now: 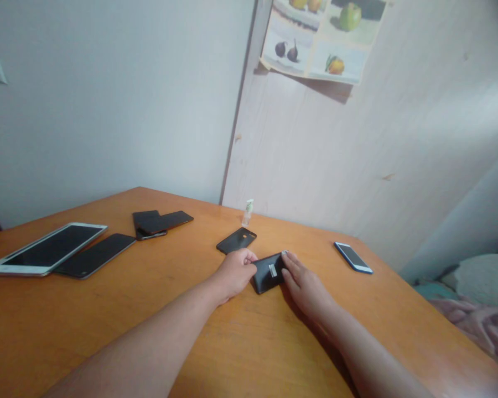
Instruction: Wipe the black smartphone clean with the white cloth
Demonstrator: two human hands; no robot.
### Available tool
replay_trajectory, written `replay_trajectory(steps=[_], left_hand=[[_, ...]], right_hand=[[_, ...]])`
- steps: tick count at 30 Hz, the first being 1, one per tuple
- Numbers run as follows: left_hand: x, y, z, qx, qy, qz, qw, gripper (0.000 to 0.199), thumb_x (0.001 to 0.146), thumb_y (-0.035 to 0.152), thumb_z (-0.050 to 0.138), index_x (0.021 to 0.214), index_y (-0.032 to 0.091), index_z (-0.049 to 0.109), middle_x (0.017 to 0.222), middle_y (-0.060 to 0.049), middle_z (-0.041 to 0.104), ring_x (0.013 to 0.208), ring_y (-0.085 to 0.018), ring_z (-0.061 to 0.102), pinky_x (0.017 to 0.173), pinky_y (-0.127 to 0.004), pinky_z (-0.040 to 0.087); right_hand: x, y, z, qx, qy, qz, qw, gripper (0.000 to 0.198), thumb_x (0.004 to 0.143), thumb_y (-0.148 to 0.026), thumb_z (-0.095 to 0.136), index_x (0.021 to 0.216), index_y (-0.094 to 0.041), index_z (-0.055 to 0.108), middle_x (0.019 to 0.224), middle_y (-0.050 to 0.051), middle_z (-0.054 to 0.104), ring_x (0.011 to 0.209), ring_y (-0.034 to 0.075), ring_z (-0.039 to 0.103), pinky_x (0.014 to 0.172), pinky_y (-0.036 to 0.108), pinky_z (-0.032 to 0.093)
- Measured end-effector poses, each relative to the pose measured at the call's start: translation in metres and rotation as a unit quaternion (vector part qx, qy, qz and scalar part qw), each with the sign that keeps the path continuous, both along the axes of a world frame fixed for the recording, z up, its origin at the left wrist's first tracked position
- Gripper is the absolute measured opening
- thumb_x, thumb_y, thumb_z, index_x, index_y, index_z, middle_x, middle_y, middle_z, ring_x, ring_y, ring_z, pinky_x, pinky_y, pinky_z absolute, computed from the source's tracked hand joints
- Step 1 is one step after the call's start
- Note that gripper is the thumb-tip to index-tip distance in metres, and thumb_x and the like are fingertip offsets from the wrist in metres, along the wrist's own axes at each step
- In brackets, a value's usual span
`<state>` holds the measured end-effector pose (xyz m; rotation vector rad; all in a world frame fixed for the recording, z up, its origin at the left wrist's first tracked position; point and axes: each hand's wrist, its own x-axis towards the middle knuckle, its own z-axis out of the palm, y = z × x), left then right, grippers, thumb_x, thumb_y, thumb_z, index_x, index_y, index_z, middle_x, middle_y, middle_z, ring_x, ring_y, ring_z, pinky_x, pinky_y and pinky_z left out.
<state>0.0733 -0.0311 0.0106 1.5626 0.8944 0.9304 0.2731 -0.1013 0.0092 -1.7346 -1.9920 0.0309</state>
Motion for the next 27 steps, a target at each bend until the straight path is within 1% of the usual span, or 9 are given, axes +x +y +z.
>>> replay_trajectory(steps=[2,3,7,9,15,17,22,24,27], left_hand=[[0.0,0.001,-0.001,0.007,0.004,0.0,1.0,0.017,0.07,0.009,0.053,0.083,0.016,0.061,0.072,-0.001,0.065,0.067,-0.014,0.059,0.061,-0.023,0.041],[0.0,0.001,-0.002,0.011,0.007,0.001,1.0,0.017,0.07,0.008,0.053,0.082,0.016,0.061,0.071,0.0,0.064,0.066,-0.014,0.058,0.06,-0.023,0.041],[0.0,0.003,-0.004,0.02,-0.008,0.003,1.0,0.014,0.071,0.011,0.054,0.082,0.016,0.061,0.072,0.0,0.064,0.066,-0.013,0.057,0.063,-0.023,0.042],[-0.001,0.003,-0.005,0.02,-0.02,0.0,1.0,0.014,0.072,0.011,0.054,0.083,0.015,0.062,0.075,-0.001,0.065,0.069,-0.014,0.058,0.065,-0.023,0.043],[0.001,0.001,-0.003,0.004,-0.012,-0.005,1.0,0.019,0.068,0.005,0.053,0.08,0.016,0.06,0.066,0.002,0.062,0.06,-0.011,0.054,0.059,-0.021,0.04],[0.001,0.0,-0.002,0.003,-0.011,0.001,1.0,0.018,0.067,0.005,0.052,0.079,0.016,0.06,0.064,0.003,0.06,0.058,-0.01,0.052,0.057,-0.021,0.038],[0.0,0.001,-0.002,0.008,-0.022,0.002,1.0,0.012,0.07,0.011,0.057,0.08,0.016,0.061,0.067,0.001,0.061,0.061,-0.012,0.054,0.057,-0.022,0.04],[0.001,0.001,-0.003,0.007,-0.022,-0.003,1.0,0.013,0.07,0.012,0.057,0.082,0.016,0.061,0.069,0.0,0.063,0.063,-0.013,0.056,0.058,-0.022,0.041],[0.001,0.002,-0.004,0.0,-0.013,-0.002,1.0,0.017,0.069,0.009,0.055,0.083,0.016,0.061,0.071,-0.001,0.065,0.066,-0.014,0.059,0.059,-0.022,0.042]], right_hand=[[0.005,0.0,-0.001,-0.018,0.007,-0.027,0.999,0.057,0.097,-0.038,0.036,0.146,-0.01,0.037,0.151,0.016,0.034,0.141,0.027,0.029,0.116,0.048,0.027],[0.003,-0.002,0.001,-0.027,0.004,-0.017,0.999,0.058,0.097,-0.039,0.036,0.147,-0.01,0.035,0.153,0.015,0.031,0.142,0.026,0.026,0.116,0.047,0.025],[-0.023,-0.016,0.01,-0.059,-0.019,0.115,0.991,0.056,0.098,-0.042,0.035,0.151,-0.022,0.027,0.157,0.007,0.022,0.145,0.024,0.017,0.117,0.047,0.021],[-0.027,-0.015,0.01,-0.06,-0.024,0.14,0.988,0.056,0.099,-0.043,0.035,0.151,-0.026,0.025,0.157,0.004,0.021,0.145,0.024,0.016,0.117,0.049,0.019],[0.008,0.004,-0.004,-0.048,0.015,-0.027,0.998,0.063,0.098,-0.049,0.033,0.15,-0.014,0.027,0.157,0.012,0.021,0.145,0.026,0.014,0.117,0.05,0.018],[0.006,0.001,-0.002,-0.055,0.003,-0.012,0.998,0.065,0.097,-0.05,0.033,0.151,-0.014,0.025,0.157,0.012,0.019,0.146,0.026,0.012,0.118,0.049,0.018],[-0.026,-0.014,0.009,-0.072,-0.033,0.142,0.987,0.059,0.098,-0.046,0.035,0.152,-0.027,0.019,0.158,0.004,0.016,0.146,0.023,0.012,0.118,0.049,0.016],[-0.024,-0.011,0.008,-0.062,-0.029,0.126,0.99,0.059,0.098,-0.045,0.035,0.152,-0.026,0.02,0.158,0.005,0.017,0.146,0.024,0.011,0.118,0.051,0.016],[-0.003,-0.002,0.002,-0.057,-0.013,0.027,0.998,0.063,0.097,-0.046,0.036,0.152,-0.018,0.021,0.158,0.01,0.017,0.145,0.024,0.012,0.118,0.048,0.018]])
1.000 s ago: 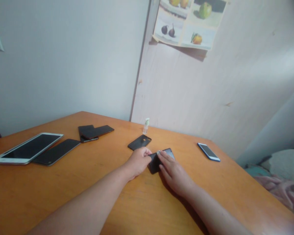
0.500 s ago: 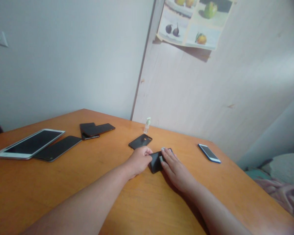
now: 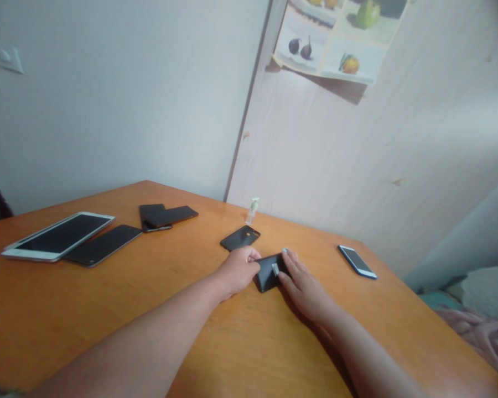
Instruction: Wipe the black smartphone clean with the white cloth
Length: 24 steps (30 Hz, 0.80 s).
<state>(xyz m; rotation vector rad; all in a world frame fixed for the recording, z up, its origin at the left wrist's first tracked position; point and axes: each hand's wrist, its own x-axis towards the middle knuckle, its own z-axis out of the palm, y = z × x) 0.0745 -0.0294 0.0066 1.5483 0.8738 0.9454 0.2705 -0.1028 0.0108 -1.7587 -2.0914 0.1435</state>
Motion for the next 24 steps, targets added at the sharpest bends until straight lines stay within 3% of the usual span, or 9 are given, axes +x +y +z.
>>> replay_trajectory(steps=[4,8,11,16,21,24], left_hand=[[0.0,0.002,-0.003,0.006,0.007,0.005,1.0,0.021,0.068,0.008,0.054,0.085,0.016,0.062,0.077,-0.003,0.068,0.072,-0.015,0.061,0.063,-0.023,0.043],[-0.001,0.004,-0.003,0.01,0.017,0.006,1.0,0.022,0.068,0.008,0.053,0.086,0.016,0.063,0.077,-0.003,0.068,0.07,-0.015,0.061,0.061,-0.023,0.042],[-0.002,0.003,-0.001,0.01,0.02,0.008,1.0,0.021,0.068,0.008,0.053,0.086,0.015,0.062,0.076,-0.003,0.067,0.07,-0.015,0.061,0.061,-0.023,0.042],[-0.001,0.003,-0.003,0.009,0.012,-0.003,1.0,0.019,0.069,0.009,0.053,0.086,0.015,0.062,0.075,-0.002,0.066,0.068,-0.014,0.06,0.059,-0.022,0.042],[-0.002,0.005,-0.006,0.015,-0.006,0.002,1.0,0.015,0.072,0.015,0.059,0.087,0.015,0.063,0.079,-0.003,0.066,0.073,-0.015,0.06,0.063,-0.023,0.044],[-0.002,0.004,-0.005,0.014,-0.017,-0.002,1.0,0.014,0.072,0.015,0.059,0.086,0.014,0.062,0.079,-0.003,0.066,0.073,-0.015,0.059,0.064,-0.022,0.044]], right_hand=[[0.016,-0.008,-0.001,-0.028,-0.017,-0.053,0.998,0.066,0.094,-0.044,0.043,0.151,-0.015,0.025,0.155,0.014,0.025,0.141,0.027,0.027,0.115,0.047,0.027],[0.0,-0.028,0.008,-0.062,-0.033,-0.011,0.997,0.063,0.092,-0.047,0.048,0.147,-0.02,0.036,0.15,0.013,0.035,0.133,0.031,0.042,0.11,0.048,0.035],[-0.003,-0.025,0.01,-0.069,-0.014,0.008,0.997,0.065,0.092,-0.052,0.045,0.148,-0.02,0.034,0.153,0.01,0.03,0.137,0.028,0.037,0.112,0.045,0.032],[0.007,-0.012,0.005,-0.058,-0.019,-0.065,0.996,0.075,0.093,-0.055,0.041,0.15,-0.009,0.024,0.155,0.015,0.022,0.142,0.028,0.024,0.115,0.046,0.027],[-0.025,-0.028,0.014,-0.064,-0.014,0.081,0.995,0.065,0.095,-0.05,0.04,0.152,-0.025,0.022,0.157,0.005,0.016,0.144,0.023,0.019,0.116,0.043,0.026],[-0.025,-0.027,0.014,-0.054,-0.001,0.102,0.993,0.062,0.095,-0.049,0.042,0.151,-0.028,0.025,0.157,0.003,0.018,0.144,0.024,0.02,0.116,0.045,0.025]])
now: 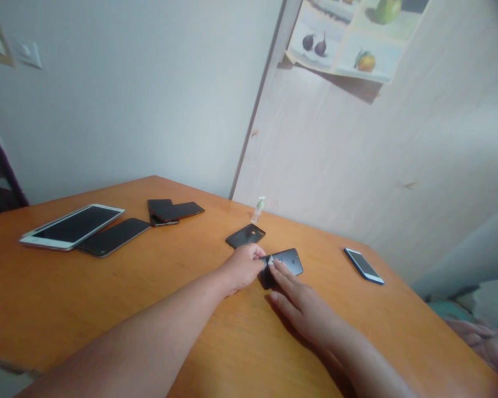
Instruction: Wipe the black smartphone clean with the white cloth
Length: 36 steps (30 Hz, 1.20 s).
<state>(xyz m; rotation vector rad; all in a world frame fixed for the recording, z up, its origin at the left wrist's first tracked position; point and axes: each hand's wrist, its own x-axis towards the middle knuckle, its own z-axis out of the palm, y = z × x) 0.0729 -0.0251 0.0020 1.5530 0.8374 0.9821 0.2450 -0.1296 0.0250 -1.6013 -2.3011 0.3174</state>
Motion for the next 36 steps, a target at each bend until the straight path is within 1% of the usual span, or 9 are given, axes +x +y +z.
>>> replay_trajectory(steps=[5,7,14,21,23,27,30,33,36], left_hand=[[0.0,-0.001,0.003,-0.003,0.019,0.004,1.0,0.021,0.067,0.008,0.055,0.084,0.015,0.064,0.073,-0.001,0.066,0.067,-0.013,0.057,0.059,-0.021,0.04],[-0.001,-0.002,0.004,-0.003,0.024,0.006,1.0,0.021,0.066,0.008,0.055,0.084,0.015,0.065,0.071,-0.001,0.065,0.065,-0.013,0.056,0.058,-0.021,0.04],[-0.001,-0.002,0.002,0.015,-0.012,-0.028,0.999,0.017,0.072,0.012,0.056,0.086,0.015,0.065,0.081,-0.003,0.069,0.075,-0.015,0.061,0.068,-0.023,0.045],[0.001,-0.001,0.001,0.004,0.022,-0.011,1.0,0.021,0.066,0.005,0.053,0.081,0.015,0.064,0.073,-0.002,0.067,0.068,-0.014,0.059,0.059,-0.021,0.041],[0.001,-0.001,0.001,0.002,0.018,-0.018,1.0,0.02,0.066,0.006,0.053,0.081,0.015,0.064,0.072,-0.002,0.066,0.068,-0.014,0.059,0.059,-0.021,0.041],[-0.001,-0.001,0.002,0.015,-0.005,-0.029,0.999,0.017,0.07,0.01,0.054,0.082,0.015,0.065,0.078,-0.003,0.069,0.074,-0.015,0.061,0.066,-0.024,0.045],[-0.003,-0.001,0.002,0.018,0.003,-0.023,1.0,0.015,0.071,0.013,0.055,0.082,0.015,0.065,0.08,-0.003,0.069,0.076,-0.016,0.062,0.067,-0.024,0.045],[-0.003,0.0,0.002,0.011,0.023,-0.017,1.0,0.017,0.071,0.012,0.055,0.084,0.015,0.065,0.077,-0.003,0.069,0.073,-0.016,0.061,0.064,-0.024,0.044],[-0.001,0.0,0.003,0.005,0.035,-0.008,0.999,0.021,0.069,0.008,0.055,0.085,0.015,0.065,0.076,-0.003,0.068,0.071,-0.015,0.061,0.064,-0.023,0.043]], right_hand=[[0.04,0.025,-0.019,0.039,0.03,-0.16,0.986,0.065,0.095,-0.051,0.041,0.149,-0.018,0.03,0.154,0.011,0.028,0.143,0.027,0.021,0.116,0.051,0.022],[0.042,0.027,-0.022,0.042,0.038,-0.18,0.982,0.067,0.095,-0.052,0.04,0.15,-0.017,0.028,0.154,0.012,0.027,0.143,0.027,0.02,0.116,0.052,0.021],[-0.004,0.009,-0.004,0.017,0.002,0.028,0.999,0.057,0.098,-0.045,0.036,0.151,-0.03,0.021,0.158,0.001,0.017,0.145,0.023,0.012,0.118,0.05,0.017],[0.043,0.033,-0.023,0.06,0.035,-0.166,0.984,0.061,0.098,-0.049,0.033,0.152,-0.022,0.023,0.157,0.009,0.021,0.145,0.027,0.014,0.116,0.056,0.019],[0.037,0.03,-0.023,0.059,0.026,-0.138,0.988,0.061,0.098,-0.048,0.034,0.152,-0.022,0.021,0.157,0.008,0.02,0.145,0.027,0.013,0.116,0.056,0.019],[-0.003,0.009,-0.007,0.028,-0.021,0.006,0.999,0.06,0.098,-0.044,0.036,0.152,-0.029,0.015,0.158,0.003,0.015,0.145,0.026,0.01,0.117,0.055,0.017],[-0.016,-0.006,0.007,-0.004,-0.038,0.052,0.998,0.061,0.098,-0.044,0.038,0.152,-0.03,0.014,0.158,0.002,0.011,0.145,0.025,0.013,0.117,0.05,0.019],[0.001,-0.009,0.011,-0.029,-0.045,0.054,0.997,0.06,0.096,-0.046,0.042,0.151,-0.032,0.021,0.157,0.001,0.018,0.144,0.025,0.017,0.117,0.05,0.019],[0.025,-0.002,0.007,-0.014,-0.058,-0.023,0.998,0.059,0.095,-0.051,0.043,0.148,-0.029,0.033,0.154,0.006,0.028,0.143,0.028,0.022,0.116,0.054,0.02]])
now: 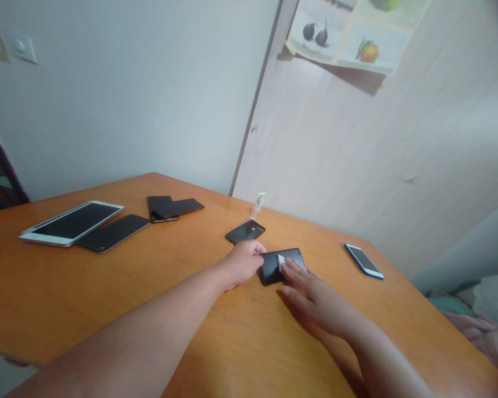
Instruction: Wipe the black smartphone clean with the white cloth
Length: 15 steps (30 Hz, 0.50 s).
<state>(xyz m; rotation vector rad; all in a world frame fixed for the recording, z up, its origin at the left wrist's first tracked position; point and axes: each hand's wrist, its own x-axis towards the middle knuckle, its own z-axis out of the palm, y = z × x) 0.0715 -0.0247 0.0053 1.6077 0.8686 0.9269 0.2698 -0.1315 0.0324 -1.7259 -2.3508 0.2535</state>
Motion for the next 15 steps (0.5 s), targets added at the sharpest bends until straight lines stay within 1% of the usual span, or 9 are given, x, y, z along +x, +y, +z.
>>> replay_trajectory(steps=[2,3,4,6,8,10,11,13,15], left_hand=[[0.001,0.0,0.001,-0.005,0.001,0.006,1.0,0.022,0.068,0.006,0.054,0.085,0.015,0.064,0.077,-0.003,0.068,0.072,-0.015,0.061,0.065,-0.023,0.043],[0.001,-0.001,0.002,-0.008,-0.002,0.007,1.0,0.022,0.068,0.006,0.054,0.085,0.015,0.064,0.078,-0.003,0.068,0.073,-0.015,0.061,0.065,-0.023,0.043],[0.001,-0.001,0.003,-0.012,-0.005,0.004,1.0,0.022,0.068,0.006,0.053,0.085,0.015,0.064,0.078,-0.003,0.069,0.073,-0.015,0.062,0.065,-0.023,0.044],[0.0,-0.003,0.004,-0.015,-0.011,-0.002,1.0,0.021,0.069,0.006,0.052,0.085,0.015,0.063,0.077,-0.003,0.068,0.072,-0.015,0.062,0.064,-0.023,0.044],[0.0,-0.003,0.005,-0.01,-0.011,-0.003,1.0,0.019,0.07,0.007,0.053,0.084,0.015,0.063,0.076,-0.003,0.068,0.071,-0.015,0.061,0.064,-0.023,0.044],[0.0,-0.004,0.006,-0.003,-0.01,0.004,1.0,0.019,0.069,0.007,0.053,0.084,0.015,0.063,0.076,-0.002,0.068,0.071,-0.015,0.061,0.064,-0.023,0.044],[0.001,-0.004,0.005,-0.001,-0.009,0.008,1.0,0.02,0.069,0.007,0.053,0.084,0.015,0.064,0.076,-0.002,0.068,0.071,-0.015,0.061,0.064,-0.023,0.044],[0.002,-0.003,0.004,-0.001,-0.005,0.009,1.0,0.021,0.069,0.006,0.053,0.085,0.015,0.063,0.076,-0.002,0.069,0.071,-0.015,0.061,0.064,-0.023,0.044],[0.002,-0.002,0.002,0.002,0.003,0.006,1.0,0.021,0.069,0.007,0.053,0.085,0.015,0.063,0.076,-0.002,0.069,0.07,-0.015,0.062,0.063,-0.023,0.045]], right_hand=[[0.004,0.003,-0.003,0.02,-0.011,-0.049,0.999,0.062,0.094,-0.053,0.043,0.148,-0.024,0.034,0.153,0.01,0.029,0.143,0.029,0.023,0.115,0.055,0.021],[0.002,0.002,-0.003,0.023,-0.015,-0.055,0.998,0.064,0.093,-0.054,0.043,0.149,-0.022,0.032,0.154,0.011,0.028,0.143,0.029,0.023,0.115,0.054,0.022],[-0.003,0.001,-0.003,0.021,-0.016,-0.045,0.999,0.065,0.094,-0.053,0.042,0.149,-0.022,0.03,0.154,0.012,0.026,0.143,0.028,0.022,0.115,0.053,0.023],[-0.015,-0.003,0.0,0.009,-0.013,0.005,1.0,0.061,0.095,-0.05,0.041,0.149,-0.024,0.03,0.155,0.009,0.024,0.143,0.026,0.023,0.115,0.05,0.023],[-0.022,-0.006,0.001,0.006,-0.011,0.048,0.999,0.053,0.097,-0.044,0.039,0.148,-0.029,0.034,0.155,0.004,0.028,0.143,0.025,0.025,0.116,0.051,0.022],[-0.02,-0.003,-0.001,0.021,-0.013,0.051,0.998,0.048,0.097,-0.038,0.039,0.145,-0.03,0.04,0.152,0.004,0.034,0.141,0.025,0.028,0.116,0.051,0.022],[-0.015,0.0,-0.003,0.035,-0.011,0.037,0.999,0.048,0.096,-0.035,0.041,0.144,-0.028,0.042,0.151,0.005,0.037,0.14,0.025,0.031,0.115,0.05,0.024],[-0.002,0.009,-0.009,0.072,0.004,-0.015,0.997,0.049,0.093,-0.031,0.046,0.141,-0.022,0.047,0.147,0.009,0.043,0.135,0.026,0.041,0.111,0.045,0.032],[0.009,0.018,-0.013,0.112,0.034,-0.064,0.991,0.046,0.088,-0.026,0.049,0.134,-0.019,0.055,0.139,0.012,0.052,0.125,0.026,0.052,0.104,0.04,0.041]])
